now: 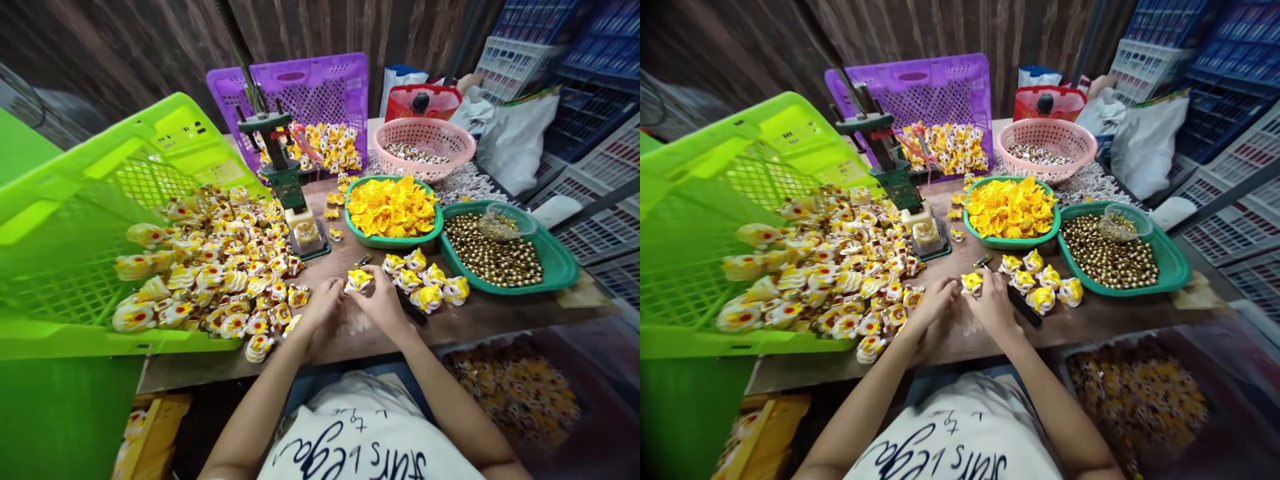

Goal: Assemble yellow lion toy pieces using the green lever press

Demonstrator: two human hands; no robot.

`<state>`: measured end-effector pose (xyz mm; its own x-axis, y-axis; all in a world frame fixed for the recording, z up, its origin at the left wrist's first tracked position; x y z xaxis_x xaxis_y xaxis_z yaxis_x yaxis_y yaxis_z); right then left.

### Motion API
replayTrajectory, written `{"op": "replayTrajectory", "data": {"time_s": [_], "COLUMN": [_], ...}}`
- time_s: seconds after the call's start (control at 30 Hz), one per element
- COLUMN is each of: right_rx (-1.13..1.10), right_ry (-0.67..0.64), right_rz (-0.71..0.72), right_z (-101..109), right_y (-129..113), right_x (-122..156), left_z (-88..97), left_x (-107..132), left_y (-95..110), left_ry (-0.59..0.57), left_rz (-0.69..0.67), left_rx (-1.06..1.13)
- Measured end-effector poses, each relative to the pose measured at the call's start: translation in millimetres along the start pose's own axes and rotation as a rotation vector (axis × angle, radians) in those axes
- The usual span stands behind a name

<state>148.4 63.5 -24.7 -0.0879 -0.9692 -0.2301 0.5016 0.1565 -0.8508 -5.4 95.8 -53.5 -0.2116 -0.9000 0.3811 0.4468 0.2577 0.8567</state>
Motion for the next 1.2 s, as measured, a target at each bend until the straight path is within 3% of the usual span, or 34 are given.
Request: {"op": "replayTrajectory", "data": {"time_s": [0.17, 0.33, 0.43, 0.53, 0.7, 0.77, 0.83, 0.93, 1.0, 1.1, 1.2], "right_rx": [0.542, 0.709, 0.710, 0.665, 0.408, 0.249, 0.107, 0.053, 0.128, 0.301, 0.326], "right_ry": [0.083, 0.165, 0.153, 0.193, 0.336, 0.296, 0.133, -0.191, -0.320, -0.404, -0.400], "right_rz": [0.037, 0.063, 0.115, 0.170, 0.370, 0.417, 0.414, 0.340, 0.283, 0.236, 0.224], "right_z": [4.2, 5.2, 2.0, 5.7, 25.9, 27.6, 15.9, -26.3, -60.5, -105.1, -123.5], "right_y": [15.8, 4.1, 2.8, 3.9, -25.6, -41.8, -53.3, -58.7, -55.7, -45.7, -34.0], "right_x": [16.4, 29.1, 36.2, 41.0, 42.0, 38.7, 33.5, 30.2, 31.6, 35.1, 35.4], "left_z": [8.2, 8.9, 12.3, 17.0, 29.3, 39.9, 56.4, 84.2, 94.6, 97.4, 93.1], "left_x": [-40.0, -93.4, -113.2, -117.8, -88.5, -62.5, -32.0, 4.6, 18.5, 27.8, 32.2], "left_y": [26.3, 69.4, 85.7, 90.2, 90.9, 92.7, 91.7, 70.7, 47.6, 16.6, -0.3], "left_ry": [0.258, 0.456, 0.444, 0.408, 0.339, 0.288, 0.222, 0.189, 0.171, 0.125, 0.082], "left_rz": [-0.317, -0.304, -0.271, -0.274, -0.330, -0.395, -0.473, -0.397, -0.299, -0.221, -0.200], "left_rx": [-0.543, -0.909, -0.945, -0.922, -0.839, -0.697, -0.314, 0.263, 0.580, 0.925, 1.115]}}
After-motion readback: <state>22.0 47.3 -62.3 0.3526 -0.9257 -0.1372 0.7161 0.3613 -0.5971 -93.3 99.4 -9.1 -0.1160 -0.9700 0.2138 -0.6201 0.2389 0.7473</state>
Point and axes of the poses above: each hand's wrist, its own x-axis away from the middle knuckle, its own z-axis out of the back of the hand, y = z × x, the point moved 5 cm from there along -x, towards the middle knuckle, and after that the axes turned 2 degrees about -x, right-handed, at the moved point
